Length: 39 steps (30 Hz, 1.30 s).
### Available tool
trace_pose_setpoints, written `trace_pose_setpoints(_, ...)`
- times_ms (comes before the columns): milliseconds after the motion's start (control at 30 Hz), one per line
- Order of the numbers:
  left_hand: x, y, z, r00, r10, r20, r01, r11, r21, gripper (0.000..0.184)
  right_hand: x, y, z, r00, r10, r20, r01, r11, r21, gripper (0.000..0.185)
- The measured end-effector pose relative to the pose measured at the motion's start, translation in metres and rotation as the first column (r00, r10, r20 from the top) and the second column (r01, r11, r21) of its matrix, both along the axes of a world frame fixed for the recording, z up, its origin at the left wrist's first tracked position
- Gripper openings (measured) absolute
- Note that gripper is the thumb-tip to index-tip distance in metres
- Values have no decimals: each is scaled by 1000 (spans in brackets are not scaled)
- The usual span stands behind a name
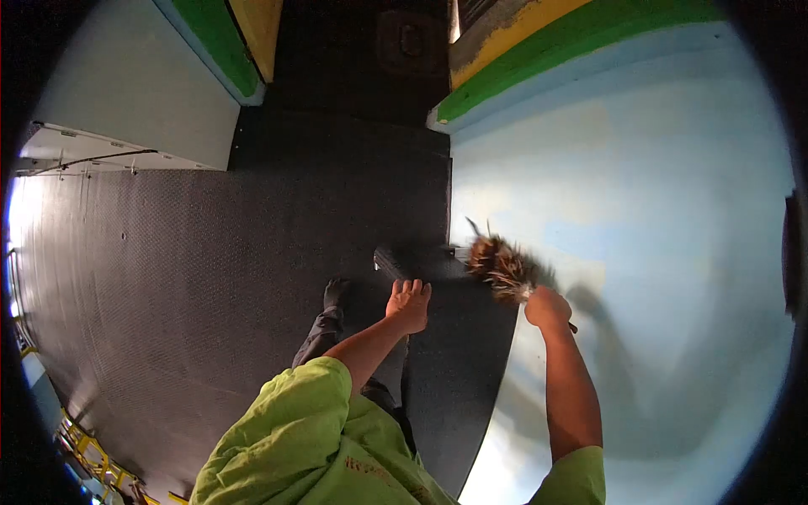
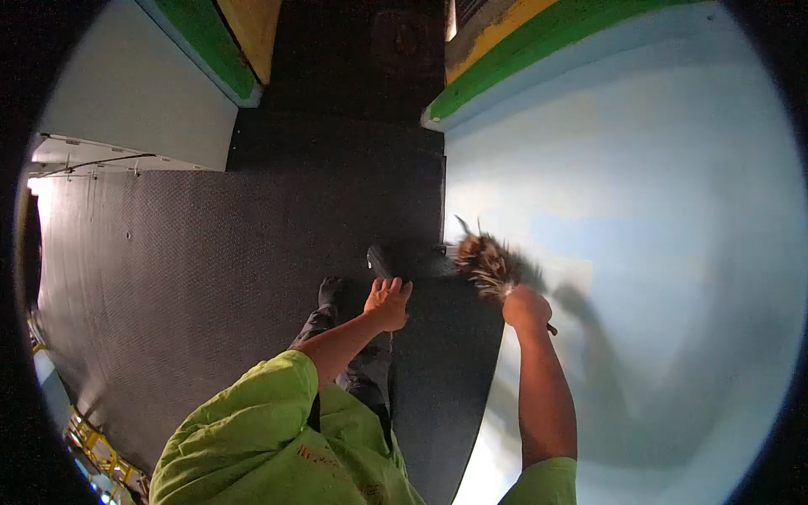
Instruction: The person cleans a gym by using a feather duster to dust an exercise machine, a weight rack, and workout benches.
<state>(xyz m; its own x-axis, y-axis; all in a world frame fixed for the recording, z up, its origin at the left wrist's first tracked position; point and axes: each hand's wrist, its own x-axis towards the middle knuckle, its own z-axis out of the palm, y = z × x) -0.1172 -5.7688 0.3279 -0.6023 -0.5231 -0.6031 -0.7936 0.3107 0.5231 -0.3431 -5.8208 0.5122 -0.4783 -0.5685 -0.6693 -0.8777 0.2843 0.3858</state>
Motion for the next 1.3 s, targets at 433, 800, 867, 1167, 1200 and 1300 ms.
trace_pose_setpoints(433,-36,1,-78,614,761,-207,-765,639,82,35,5,-64,-118,990,138,6,-137,970,201,25)
trace_pose_setpoints(800,-30,3,-80,567,758,-322,-778,621,93,30,1,-87,-216,984,151,99,-162,981,108,27)
trace_pose_setpoints(867,-29,3,-76,565,766,-306,-779,617,107,31,1,-88,-251,990,115,78,-130,966,225,29)
trace_pose_setpoints(1167,-30,4,-78,561,767,-312,-783,614,100,33,29,-93,-335,987,83,136,-119,953,279,26)
trace_pose_setpoints(1200,-30,4,-78,564,769,-302,-783,614,99,33,32,-90,-343,969,142,201,-203,924,325,26)
trace_pose_setpoints(1300,-31,5,-80,553,770,-319,-791,605,89,34,64,-88,-322,961,112,253,-167,964,208,28)
